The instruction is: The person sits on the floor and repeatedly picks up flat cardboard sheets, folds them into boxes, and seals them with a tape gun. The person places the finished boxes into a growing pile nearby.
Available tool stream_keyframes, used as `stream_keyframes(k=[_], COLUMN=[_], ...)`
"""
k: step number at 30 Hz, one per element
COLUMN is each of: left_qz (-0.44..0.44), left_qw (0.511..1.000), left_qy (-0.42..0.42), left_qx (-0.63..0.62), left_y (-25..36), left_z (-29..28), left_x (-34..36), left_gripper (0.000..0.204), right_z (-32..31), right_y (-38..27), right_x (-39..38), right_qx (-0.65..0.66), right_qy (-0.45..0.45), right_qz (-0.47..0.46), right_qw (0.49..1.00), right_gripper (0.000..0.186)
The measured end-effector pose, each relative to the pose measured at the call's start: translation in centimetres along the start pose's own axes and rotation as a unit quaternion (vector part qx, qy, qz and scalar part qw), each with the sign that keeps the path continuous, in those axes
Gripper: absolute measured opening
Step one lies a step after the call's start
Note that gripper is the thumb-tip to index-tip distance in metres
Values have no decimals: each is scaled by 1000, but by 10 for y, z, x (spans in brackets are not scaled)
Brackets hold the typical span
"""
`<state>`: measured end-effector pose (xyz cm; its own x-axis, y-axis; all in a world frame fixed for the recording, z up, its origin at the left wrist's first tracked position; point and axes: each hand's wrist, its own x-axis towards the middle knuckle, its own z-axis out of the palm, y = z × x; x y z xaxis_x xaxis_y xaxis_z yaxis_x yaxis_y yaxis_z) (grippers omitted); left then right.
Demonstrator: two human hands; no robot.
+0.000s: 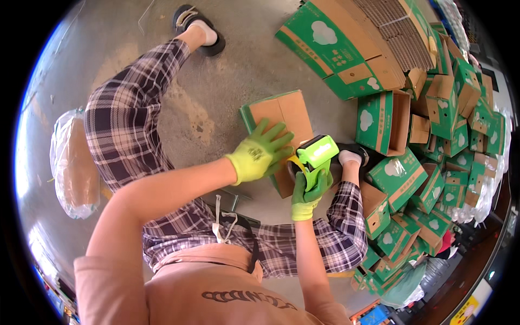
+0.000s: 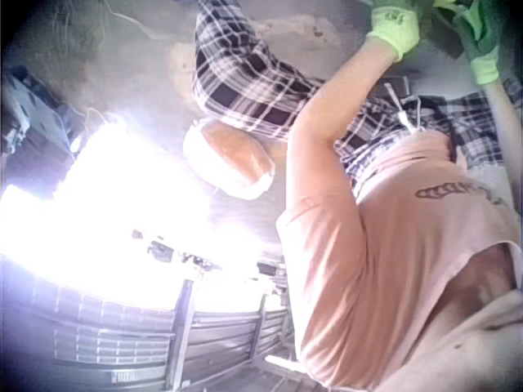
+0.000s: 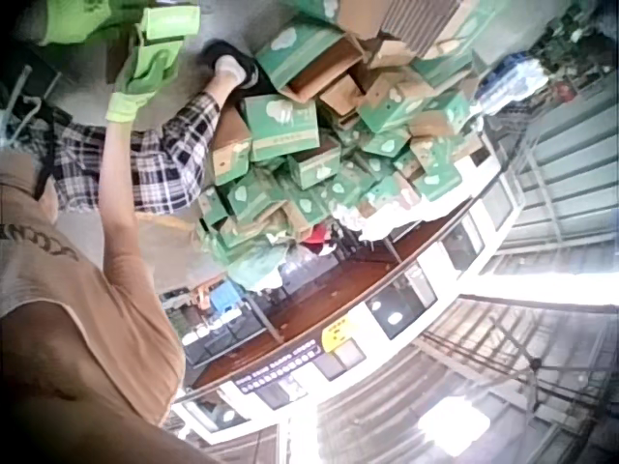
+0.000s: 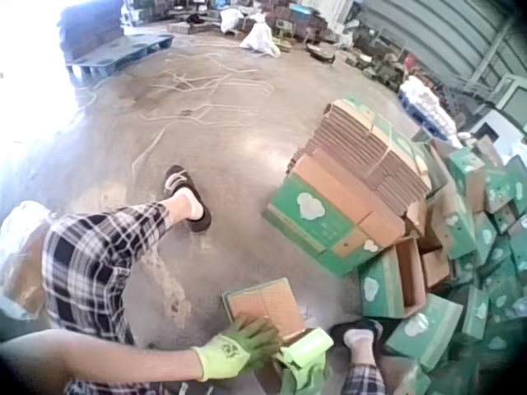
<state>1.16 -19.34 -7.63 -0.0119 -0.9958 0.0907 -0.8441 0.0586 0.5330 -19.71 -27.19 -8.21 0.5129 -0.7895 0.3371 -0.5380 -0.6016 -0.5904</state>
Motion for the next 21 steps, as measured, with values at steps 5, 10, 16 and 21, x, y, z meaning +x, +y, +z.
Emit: stream_keyframes(k=[5, 10, 16, 21], left_qz=[-23, -32, -11, -1], left_qw=[998, 997, 994, 997], left_qy=[32, 18, -14, 48], left_qx=[-45, -66, -109, -65], left_y=[-10, -7, -5, -17], left_z=[17, 10, 16, 33], left_x=[-14, -17, -2, -8], left_gripper=[50, 60, 59, 61], right_z=[11, 150, 264, 139], right_y=[-34, -115, -122, -174], right_x=[82, 228, 274, 291], right_qx=[-4, -110, -409, -359], right_qy=[-70, -289, -742, -683], right_qz=[-133, -277, -7, -157], right_qw=[989, 910, 531, 616], right_gripper=[48, 27, 34, 27])
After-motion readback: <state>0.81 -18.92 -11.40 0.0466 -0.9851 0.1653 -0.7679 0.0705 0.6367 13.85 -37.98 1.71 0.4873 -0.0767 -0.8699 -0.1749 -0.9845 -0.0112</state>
